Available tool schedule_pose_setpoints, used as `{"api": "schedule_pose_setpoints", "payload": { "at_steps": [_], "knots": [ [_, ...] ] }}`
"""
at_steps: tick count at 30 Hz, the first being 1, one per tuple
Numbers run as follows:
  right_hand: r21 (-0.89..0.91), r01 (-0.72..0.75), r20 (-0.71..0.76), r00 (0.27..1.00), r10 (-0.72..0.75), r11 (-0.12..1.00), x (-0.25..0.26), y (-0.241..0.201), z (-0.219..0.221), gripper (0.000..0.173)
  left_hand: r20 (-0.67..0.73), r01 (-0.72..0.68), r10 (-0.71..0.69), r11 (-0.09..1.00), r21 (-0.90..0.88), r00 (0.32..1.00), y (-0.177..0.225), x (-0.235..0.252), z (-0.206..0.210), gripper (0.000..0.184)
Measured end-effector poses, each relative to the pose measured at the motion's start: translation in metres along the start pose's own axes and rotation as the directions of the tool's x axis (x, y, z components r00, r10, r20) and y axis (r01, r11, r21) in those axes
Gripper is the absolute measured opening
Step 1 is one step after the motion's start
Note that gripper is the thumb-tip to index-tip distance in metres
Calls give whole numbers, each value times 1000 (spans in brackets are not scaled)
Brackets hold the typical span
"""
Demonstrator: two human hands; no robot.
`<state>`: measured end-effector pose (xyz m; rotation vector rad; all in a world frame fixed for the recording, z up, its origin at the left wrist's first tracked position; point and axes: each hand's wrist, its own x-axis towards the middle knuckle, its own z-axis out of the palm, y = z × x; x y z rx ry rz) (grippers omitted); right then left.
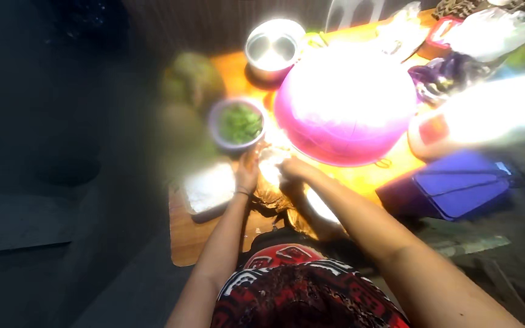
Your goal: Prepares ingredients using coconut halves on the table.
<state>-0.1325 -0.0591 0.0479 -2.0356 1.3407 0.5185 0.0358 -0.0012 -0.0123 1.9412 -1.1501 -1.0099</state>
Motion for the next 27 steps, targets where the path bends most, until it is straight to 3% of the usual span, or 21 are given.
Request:
{"api": "schedule_pose_setpoints", "payload": {
  "at_steps": [2,6,11,14,17,20,22,27],
  "knots": [
    [-85,7,65,998,-1,996,-15,-11,6,37,-4,-1,0,1000,-10,1000,-1,0,0,59],
    [-184,6,171,985,26,983,-20,-6,-19,27,-10,-13,13,1000,-4,1000,-1,-1,0,58],
    [-4,-61,-42,997,60,998,-6,-2,-11,33,-25,-14,13,1000,-26,1000,-3,1,2,58],
    [-69,-34,64,997,38,997,-17,-2,3,33,-20,-12,12,1000,-8,1000,-3,1,1,58],
    [-113,6,159,987,12,994,-12,5,-16,28,-23,-29,29,1000,-12,999,-6,2,2,58],
    [-2,-45,-16,999,45,999,-6,4,-16,30,-19,-9,9,1000,-12,1000,-2,1,2,58],
    [-9,-39,-52,998,38,999,-6,-1,1,32,-19,3,-3,1000,-16,1000,-1,1,2,58],
    [-142,-4,139,990,24,990,-16,2,-14,28,-22,-36,36,999,11,999,-2,-1,1,58]
  ]
}}
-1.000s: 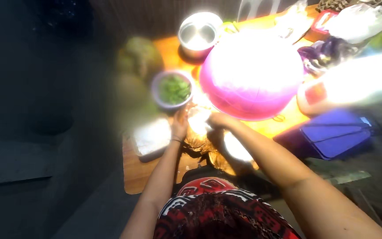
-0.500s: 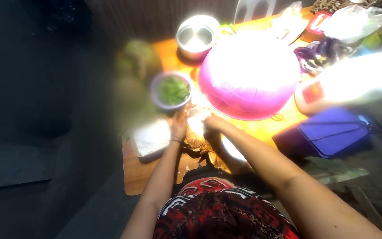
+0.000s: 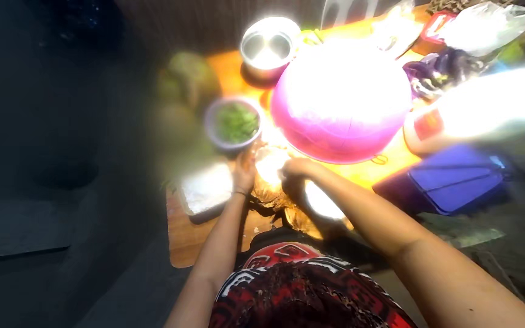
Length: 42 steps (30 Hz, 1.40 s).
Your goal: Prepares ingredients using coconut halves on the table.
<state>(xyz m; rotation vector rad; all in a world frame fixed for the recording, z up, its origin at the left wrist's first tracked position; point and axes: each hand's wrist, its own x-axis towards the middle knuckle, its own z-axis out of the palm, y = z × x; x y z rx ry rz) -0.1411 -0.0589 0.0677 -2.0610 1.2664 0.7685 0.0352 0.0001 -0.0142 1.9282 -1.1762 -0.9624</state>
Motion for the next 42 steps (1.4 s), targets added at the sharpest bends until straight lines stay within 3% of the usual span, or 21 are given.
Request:
{"api": "schedule_pose_setpoints", "payload": {
  "at_steps": [3,6,9,12,16,19,23,27,30,33,37,42],
  "knots": [
    [42,-26,-50,998,28,999,6,0,-19,30,-4,14,-14,1000,-8,1000,-1,0,0,59],
    [99,-28,-113,993,39,995,10,-5,-2,30,-1,13,-13,1000,-27,1000,-1,1,1,59],
    [38,-6,-23,1000,7,999,3,0,10,33,-2,39,-39,999,-16,999,0,-1,0,59],
    [-20,30,53,998,-29,999,-4,7,-12,29,-3,39,-39,999,-12,999,0,1,1,58],
    [178,2,-161,987,27,984,16,4,1,31,4,45,-45,999,1,999,1,1,1,58],
    [102,-3,-88,996,12,995,5,-6,19,34,-1,43,-43,999,-11,999,-1,1,0,58],
    [36,6,14,1000,-7,999,-3,9,-1,31,-7,47,-47,999,-21,999,1,0,0,57],
    [188,-21,-162,985,52,982,10,5,2,35,-26,13,-14,1000,-20,1000,1,-1,2,56],
    [99,8,-98,995,2,995,6,2,18,35,-11,39,-39,999,-11,999,3,-2,-1,59],
    [-15,-8,-6,1000,8,1000,-7,5,-1,29,-13,35,-35,999,-13,999,6,-4,0,57],
    [53,-61,-155,986,69,997,-12,-10,-7,32,-31,31,-33,999,-37,999,5,-2,2,57],
    [-56,-78,-30,997,76,995,-17,-14,0,29,-21,39,-39,999,-32,999,2,-5,2,58]
  ]
}}
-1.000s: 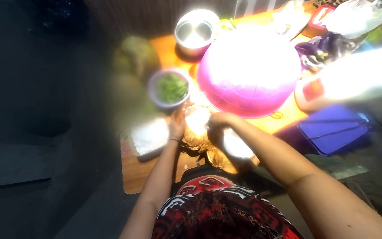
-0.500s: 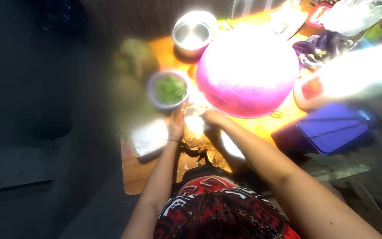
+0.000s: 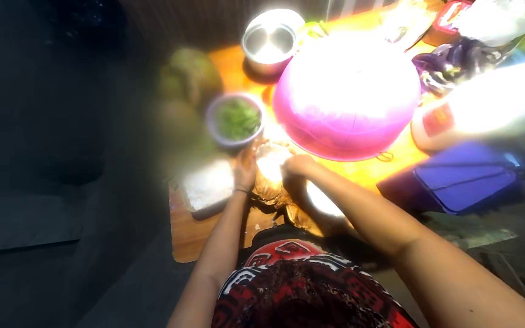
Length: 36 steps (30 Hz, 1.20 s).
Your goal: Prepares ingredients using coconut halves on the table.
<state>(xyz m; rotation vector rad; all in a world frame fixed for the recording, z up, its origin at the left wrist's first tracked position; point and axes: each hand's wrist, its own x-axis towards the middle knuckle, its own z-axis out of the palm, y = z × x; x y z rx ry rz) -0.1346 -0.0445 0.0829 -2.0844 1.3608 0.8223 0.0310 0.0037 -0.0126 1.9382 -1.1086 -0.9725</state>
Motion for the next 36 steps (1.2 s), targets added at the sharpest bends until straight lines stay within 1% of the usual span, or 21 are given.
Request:
{"api": "schedule_pose_setpoints", "payload": {
  "at_steps": [2,3,5,7,10,13,14,15,17,18,19,21,23,24,26,28,29,31,32,34,36],
  "knots": [
    [-68,-14,66,998,18,998,-6,-3,-23,25,2,-4,4,1000,8,1000,1,0,-1,59],
    [-73,-9,63,998,14,997,-4,-3,-31,24,7,1,-1,1000,8,1000,2,0,-2,59],
    [-6,0,-17,1000,0,1000,4,-2,-33,28,14,4,-4,1000,1,1000,2,1,-2,60],
    [14,9,-68,998,-8,1000,18,1,-18,29,13,4,-4,1000,-3,1000,2,3,-1,60],
    [-65,11,28,1000,-9,998,16,3,-8,32,25,14,-14,1000,-1,1000,-2,4,-1,59],
    [-124,-16,95,995,28,992,5,-4,-34,26,25,4,-4,1000,-4,1000,0,4,-2,59],
    [-130,-12,88,996,24,991,2,-8,-42,25,26,8,-7,1000,-2,1000,0,4,-3,59],
    [-115,-9,50,999,15,993,2,-9,-45,26,25,9,-9,1000,0,1000,-1,4,-3,59],
    [-39,-22,-54,998,20,999,5,-8,-38,27,27,4,-4,1000,4,1000,0,4,-2,59],
    [-21,-30,-67,997,29,999,7,-6,-29,29,28,12,-12,1000,8,1000,0,5,-3,59],
    [-26,-42,-54,998,40,999,8,-5,-20,31,32,19,-20,1000,15,999,0,5,-3,59],
    [-104,-55,16,998,57,993,4,-2,-12,30,43,23,-24,999,25,999,1,5,-4,59],
    [-166,-58,88,993,73,984,-3,-3,-24,29,47,10,-11,1000,23,999,4,4,-5,58],
    [-185,-45,98,993,64,982,-5,-4,-31,26,47,6,-7,1000,25,999,4,4,-5,58],
    [-169,-16,32,999,21,986,-4,-6,-36,23,53,2,-3,1000,19,999,3,4,-6,58],
    [-110,1,-59,998,-7,994,4,-4,-25,28,55,1,-2,1000,10,998,2,6,-5,58],
    [-96,0,-71,997,-7,995,6,-3,-16,31,56,2,-3,1000,10,998,2,6,-5,58],
    [-102,-21,-30,999,18,995,3,-3,-6,36,57,4,-5,1000,20,998,2,6,-6,58],
    [-120,-36,9,999,37,992,-1,-4,-8,34,56,3,-4,1000,19,998,2,5,-6,57],
    [-156,-52,77,995,65,986,-4,-6,-24,27,54,0,-1,1000,14,999,1,5,-6,58],
    [-144,-30,74,996,41,989,-1,-6,-38,25,55,-3,2,1000,16,998,-1,6,-5,59]
  ]
}}
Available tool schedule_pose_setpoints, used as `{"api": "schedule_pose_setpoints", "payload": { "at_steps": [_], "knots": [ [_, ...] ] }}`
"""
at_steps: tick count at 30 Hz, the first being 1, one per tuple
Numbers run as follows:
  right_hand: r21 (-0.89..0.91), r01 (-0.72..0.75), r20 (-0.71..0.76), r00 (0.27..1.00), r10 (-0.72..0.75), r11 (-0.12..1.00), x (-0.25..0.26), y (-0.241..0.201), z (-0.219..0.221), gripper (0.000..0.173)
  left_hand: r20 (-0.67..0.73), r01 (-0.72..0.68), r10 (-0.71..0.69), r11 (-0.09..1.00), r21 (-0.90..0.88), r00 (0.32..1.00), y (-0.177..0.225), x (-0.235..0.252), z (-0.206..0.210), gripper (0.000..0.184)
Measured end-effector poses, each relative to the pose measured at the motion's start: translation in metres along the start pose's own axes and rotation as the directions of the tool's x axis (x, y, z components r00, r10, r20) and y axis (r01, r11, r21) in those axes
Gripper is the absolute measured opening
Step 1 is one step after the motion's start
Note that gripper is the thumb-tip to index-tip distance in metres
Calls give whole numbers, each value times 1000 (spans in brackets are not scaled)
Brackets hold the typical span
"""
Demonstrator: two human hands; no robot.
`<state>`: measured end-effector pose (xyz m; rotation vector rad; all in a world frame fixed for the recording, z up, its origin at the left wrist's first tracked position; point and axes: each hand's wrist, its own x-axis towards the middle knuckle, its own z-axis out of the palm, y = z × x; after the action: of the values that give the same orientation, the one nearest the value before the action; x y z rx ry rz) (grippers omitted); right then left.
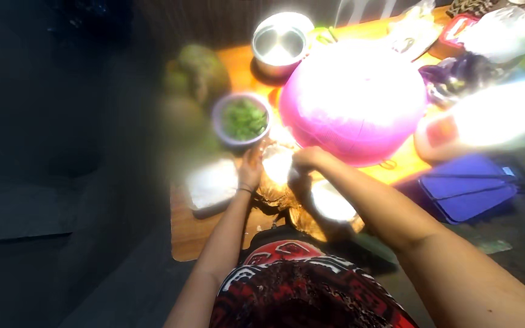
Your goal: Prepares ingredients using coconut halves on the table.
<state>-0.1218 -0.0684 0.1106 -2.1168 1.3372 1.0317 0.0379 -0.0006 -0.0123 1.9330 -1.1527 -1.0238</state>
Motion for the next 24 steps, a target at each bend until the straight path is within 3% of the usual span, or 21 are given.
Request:
{"api": "schedule_pose_setpoints", "payload": {
  "at_steps": [3,6,9,14,17,20,24],
  "knots": [
    [99,42,-84,996,-34,994,16,-1,9,29,6,3,-3,1000,-7,1000,1,0,0,59],
    [71,49,-15,999,-48,996,24,1,27,30,1,6,-6,1000,-6,1000,-1,-2,0,58],
    [20,81,64,995,-82,997,19,11,12,25,6,1,-1,1000,3,1000,2,-2,-1,58],
    [149,43,-108,994,-27,988,28,7,16,31,1,0,0,1000,-8,1000,0,2,2,58],
    [90,18,-10,1000,-17,996,24,6,26,34,11,16,-16,1000,15,1000,1,-1,0,58],
    [-9,6,34,999,-6,1000,10,4,5,26,5,7,-7,1000,1,1000,3,0,0,57],
    [47,-1,-109,994,6,999,8,-1,0,27,10,5,-5,1000,-12,1000,1,0,0,58]
  ]
}}
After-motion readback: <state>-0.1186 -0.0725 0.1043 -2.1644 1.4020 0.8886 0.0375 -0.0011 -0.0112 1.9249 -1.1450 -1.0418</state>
